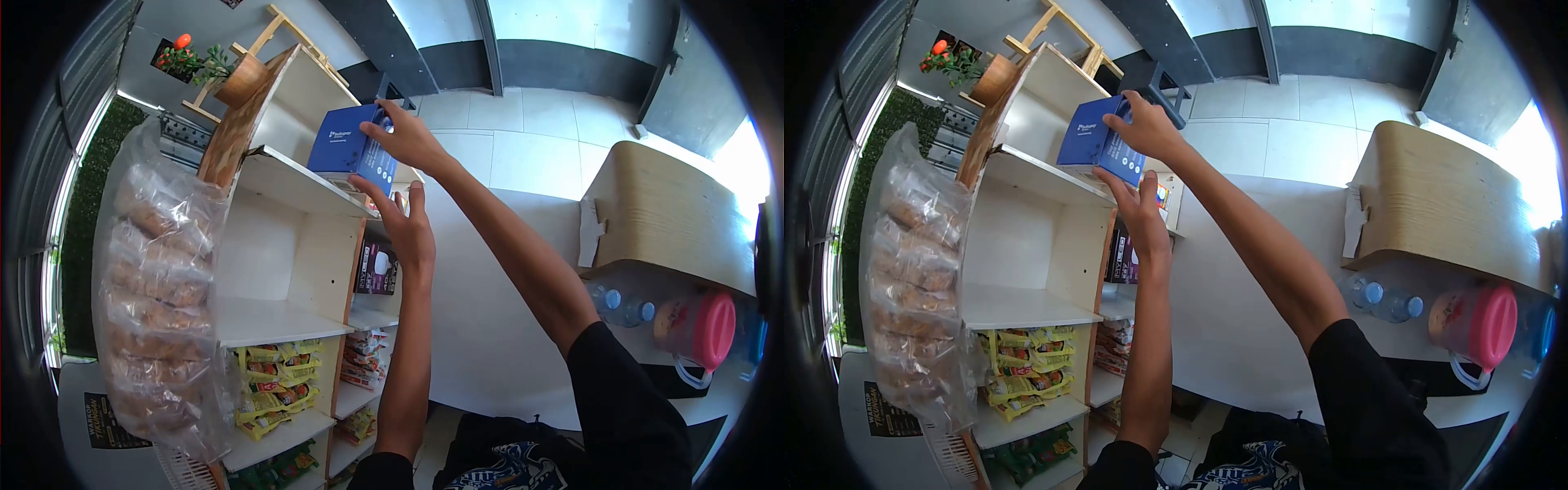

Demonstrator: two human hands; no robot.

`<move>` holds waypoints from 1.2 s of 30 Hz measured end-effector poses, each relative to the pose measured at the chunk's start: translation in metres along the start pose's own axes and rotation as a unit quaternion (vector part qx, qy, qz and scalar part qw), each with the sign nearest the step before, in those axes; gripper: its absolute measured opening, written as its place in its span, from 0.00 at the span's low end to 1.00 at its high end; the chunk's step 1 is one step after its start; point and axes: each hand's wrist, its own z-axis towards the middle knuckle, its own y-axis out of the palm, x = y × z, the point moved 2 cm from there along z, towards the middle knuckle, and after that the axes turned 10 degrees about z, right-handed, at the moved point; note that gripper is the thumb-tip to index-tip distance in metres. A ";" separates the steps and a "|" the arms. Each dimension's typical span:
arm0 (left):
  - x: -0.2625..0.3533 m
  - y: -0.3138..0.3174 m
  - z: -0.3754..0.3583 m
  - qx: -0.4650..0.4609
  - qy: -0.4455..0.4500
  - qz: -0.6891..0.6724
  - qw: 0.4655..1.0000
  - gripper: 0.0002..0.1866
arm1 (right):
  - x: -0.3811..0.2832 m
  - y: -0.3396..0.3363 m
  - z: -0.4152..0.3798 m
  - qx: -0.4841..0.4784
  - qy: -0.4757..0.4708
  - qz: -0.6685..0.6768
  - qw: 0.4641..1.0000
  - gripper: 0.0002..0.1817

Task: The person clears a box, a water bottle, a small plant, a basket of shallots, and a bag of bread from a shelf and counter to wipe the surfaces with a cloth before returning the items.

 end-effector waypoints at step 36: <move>-0.051 0.010 0.019 0.064 -0.078 -0.177 0.979 0.41 | 0.038 0.047 -0.068 -0.119 0.112 0.204 0.965 0.30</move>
